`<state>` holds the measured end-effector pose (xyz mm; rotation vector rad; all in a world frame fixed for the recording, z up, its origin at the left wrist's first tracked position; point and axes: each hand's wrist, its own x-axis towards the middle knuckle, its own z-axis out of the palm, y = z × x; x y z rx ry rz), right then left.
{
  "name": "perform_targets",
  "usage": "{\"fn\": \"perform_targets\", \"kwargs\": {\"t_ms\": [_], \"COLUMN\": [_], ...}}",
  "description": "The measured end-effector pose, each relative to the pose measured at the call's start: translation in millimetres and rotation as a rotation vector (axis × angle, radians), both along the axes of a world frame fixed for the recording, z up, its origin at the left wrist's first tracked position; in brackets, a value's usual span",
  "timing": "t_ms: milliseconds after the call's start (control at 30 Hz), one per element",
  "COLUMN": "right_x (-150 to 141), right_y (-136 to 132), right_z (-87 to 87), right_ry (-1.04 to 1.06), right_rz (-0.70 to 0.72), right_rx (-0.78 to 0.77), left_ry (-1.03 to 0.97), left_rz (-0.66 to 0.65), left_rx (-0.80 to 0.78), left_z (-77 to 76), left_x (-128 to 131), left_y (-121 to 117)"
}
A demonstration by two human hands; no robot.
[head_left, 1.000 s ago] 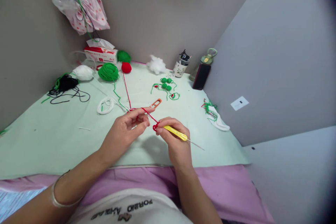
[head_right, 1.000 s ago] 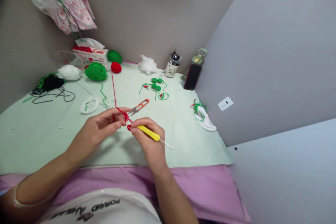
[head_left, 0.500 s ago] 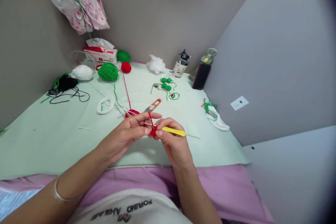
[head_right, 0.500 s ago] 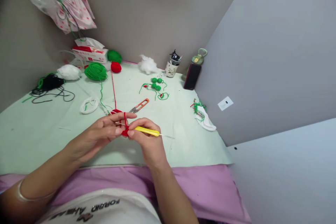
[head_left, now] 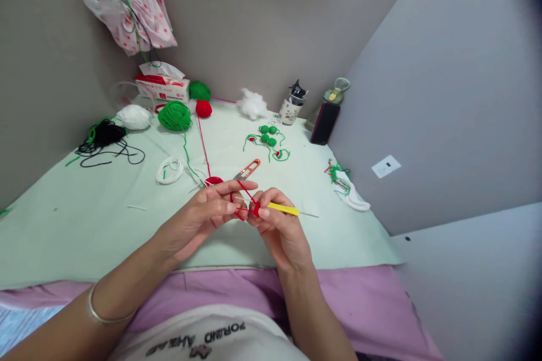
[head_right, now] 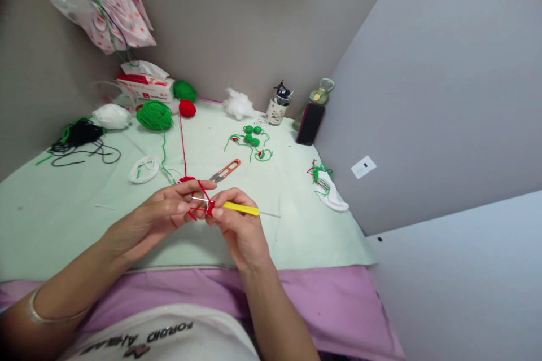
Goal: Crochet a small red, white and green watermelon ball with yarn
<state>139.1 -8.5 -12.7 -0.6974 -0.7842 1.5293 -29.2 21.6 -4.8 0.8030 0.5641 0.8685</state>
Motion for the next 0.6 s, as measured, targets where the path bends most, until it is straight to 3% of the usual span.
{"fn": "perform_targets", "kwargs": {"t_ms": [167, 333, 600], "right_x": [-1.7, -6.3, -13.8], "right_y": [0.6, 0.4, 0.4], "right_z": [-2.6, -1.7, 1.6], "right_ry": [-0.095, -0.158, -0.181], "right_rz": [-0.150, -0.250, -0.251], "right_rx": [0.033, 0.069, 0.120], "left_ry": [-0.019, -0.115, -0.207], "left_rz": [0.149, 0.272, 0.274], "left_rx": [0.018, -0.104, -0.171], "left_z": [0.1, 3.6, 10.8], "left_x": [3.9, 12.7, 13.0], "left_y": [-4.7, -9.5, -7.9]}}
